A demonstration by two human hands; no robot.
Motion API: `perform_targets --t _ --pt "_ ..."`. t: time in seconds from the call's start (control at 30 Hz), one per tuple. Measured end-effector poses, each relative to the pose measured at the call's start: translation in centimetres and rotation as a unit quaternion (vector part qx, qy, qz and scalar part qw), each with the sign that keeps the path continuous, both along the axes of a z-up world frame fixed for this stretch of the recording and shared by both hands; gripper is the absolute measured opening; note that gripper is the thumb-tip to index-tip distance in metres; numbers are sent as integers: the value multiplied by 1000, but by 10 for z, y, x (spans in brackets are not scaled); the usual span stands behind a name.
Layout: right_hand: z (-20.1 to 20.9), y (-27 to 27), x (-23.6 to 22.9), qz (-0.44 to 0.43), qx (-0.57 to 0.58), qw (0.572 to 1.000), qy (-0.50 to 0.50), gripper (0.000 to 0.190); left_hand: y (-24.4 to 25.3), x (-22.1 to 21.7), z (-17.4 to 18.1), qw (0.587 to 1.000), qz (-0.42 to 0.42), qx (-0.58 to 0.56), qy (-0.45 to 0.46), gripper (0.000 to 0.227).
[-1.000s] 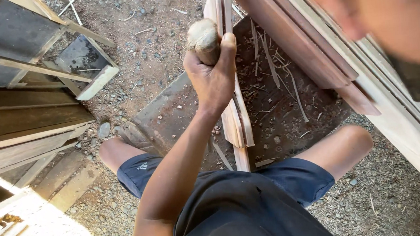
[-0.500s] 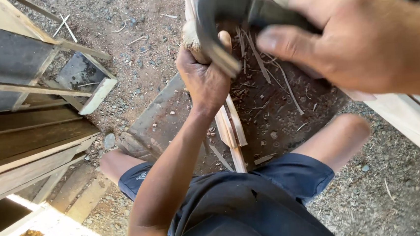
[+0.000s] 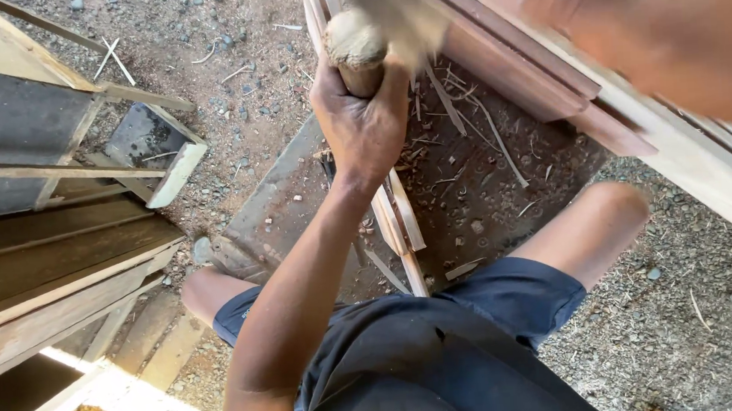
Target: Using a hammer and a chisel-like tool to shape and clean a wooden furniture frame part.
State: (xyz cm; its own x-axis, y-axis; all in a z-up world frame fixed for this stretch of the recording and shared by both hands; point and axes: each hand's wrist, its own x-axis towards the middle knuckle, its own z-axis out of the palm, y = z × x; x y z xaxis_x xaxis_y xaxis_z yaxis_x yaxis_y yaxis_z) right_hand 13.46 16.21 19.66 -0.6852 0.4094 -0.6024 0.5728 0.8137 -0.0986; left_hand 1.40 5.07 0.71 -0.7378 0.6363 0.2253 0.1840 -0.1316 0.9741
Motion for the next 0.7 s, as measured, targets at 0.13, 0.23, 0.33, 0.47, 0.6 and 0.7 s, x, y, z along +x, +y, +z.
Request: perform_targets --t 0.13,0.23,0.33,0.47,0.6,0.7 --pt "-43 17 23 108 68 976 176 46 1 0 4 1000 -8 10 -19 25" --pt "-25 13 15 153 106 948 257 47 -7 -5 -17 997 -1 17 72 27" --pt "-28 15 20 143 95 956 237 46 -7 -4 -6 998 11 -35 58 29" --pt "-32 17 19 145 69 967 196 44 -5 -4 -8 999 1 -48 -20 30" --pt "-36 17 16 147 45 975 159 42 -13 -10 -7 1000 14 -17 6 26" --pt "-51 5 27 49 -37 998 34 47 -31 -24 -9 997 30 -37 -54 22"
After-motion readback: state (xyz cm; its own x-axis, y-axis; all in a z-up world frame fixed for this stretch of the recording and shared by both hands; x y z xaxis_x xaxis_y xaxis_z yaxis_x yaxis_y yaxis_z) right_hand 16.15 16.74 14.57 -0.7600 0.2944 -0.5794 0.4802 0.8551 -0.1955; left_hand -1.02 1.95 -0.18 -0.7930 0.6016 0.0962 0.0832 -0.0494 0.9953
